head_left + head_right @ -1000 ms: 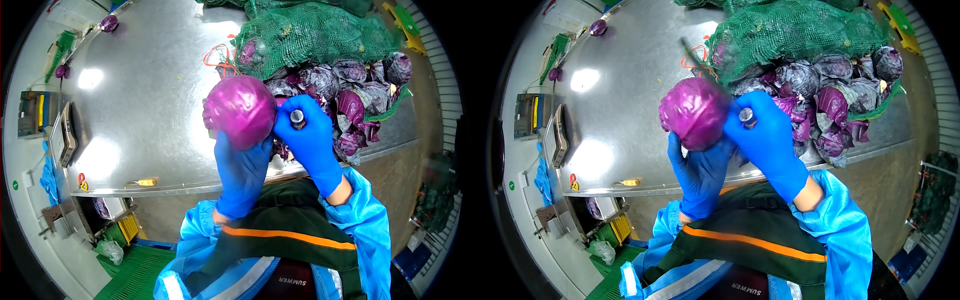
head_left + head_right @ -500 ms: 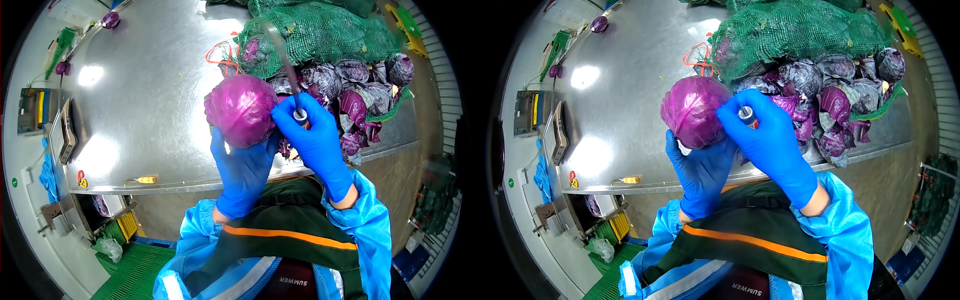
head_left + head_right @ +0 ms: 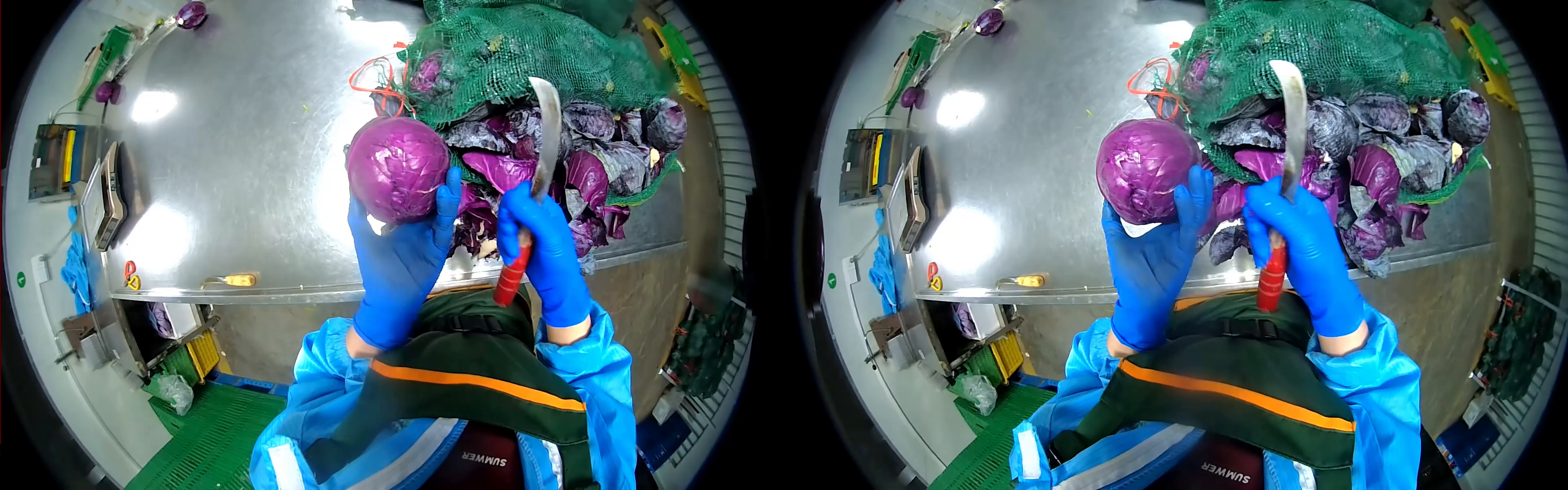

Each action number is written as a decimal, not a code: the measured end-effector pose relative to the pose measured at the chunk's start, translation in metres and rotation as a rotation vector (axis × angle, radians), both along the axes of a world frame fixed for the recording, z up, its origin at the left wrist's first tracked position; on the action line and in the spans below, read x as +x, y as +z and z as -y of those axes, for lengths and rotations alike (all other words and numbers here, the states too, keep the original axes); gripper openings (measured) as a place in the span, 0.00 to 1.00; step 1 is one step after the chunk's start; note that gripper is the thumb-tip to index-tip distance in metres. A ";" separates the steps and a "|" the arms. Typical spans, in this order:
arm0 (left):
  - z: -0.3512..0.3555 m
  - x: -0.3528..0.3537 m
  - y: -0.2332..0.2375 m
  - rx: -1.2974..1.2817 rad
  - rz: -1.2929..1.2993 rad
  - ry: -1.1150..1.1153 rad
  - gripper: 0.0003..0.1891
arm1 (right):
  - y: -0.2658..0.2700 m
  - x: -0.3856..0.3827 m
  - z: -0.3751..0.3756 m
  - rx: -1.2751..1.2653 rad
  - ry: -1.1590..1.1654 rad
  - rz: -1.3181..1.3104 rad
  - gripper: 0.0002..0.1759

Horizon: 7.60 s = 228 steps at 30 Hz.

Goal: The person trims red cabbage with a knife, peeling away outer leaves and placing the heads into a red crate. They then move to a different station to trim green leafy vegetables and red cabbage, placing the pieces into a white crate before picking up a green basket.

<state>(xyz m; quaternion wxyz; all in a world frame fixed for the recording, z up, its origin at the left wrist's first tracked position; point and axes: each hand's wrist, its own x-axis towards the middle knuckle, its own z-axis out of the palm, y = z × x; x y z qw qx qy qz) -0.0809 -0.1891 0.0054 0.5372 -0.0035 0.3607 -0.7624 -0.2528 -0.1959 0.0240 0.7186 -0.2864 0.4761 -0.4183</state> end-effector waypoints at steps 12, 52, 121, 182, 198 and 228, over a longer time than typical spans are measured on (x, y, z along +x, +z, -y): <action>-0.027 0.057 -0.027 -0.452 1.931 -0.453 0.33 | -0.031 0.006 0.022 0.251 0.153 -0.093 0.22; -0.015 -0.018 -0.123 -0.947 2.391 -0.642 0.52 | -0.122 -0.033 -0.090 -0.522 0.234 -1.073 0.25; -0.012 -0.005 -0.017 -1.345 1.941 -0.404 0.56 | -0.022 -0.037 -0.084 -0.472 -0.455 -0.791 0.29; 0.062 -0.153 -0.071 -2.035 2.594 -0.450 0.32 | -0.134 -0.178 -0.058 -0.021 -0.888 -0.839 0.16; 0.139 -0.287 -0.084 -1.927 2.418 -0.652 0.52 | -0.118 -0.203 -0.015 0.061 -0.874 0.052 0.33; 0.019 -0.015 -0.038 -1.194 2.359 -0.714 0.53 | -0.029 -0.065 -0.077 -0.490 -0.190 -0.580 0.27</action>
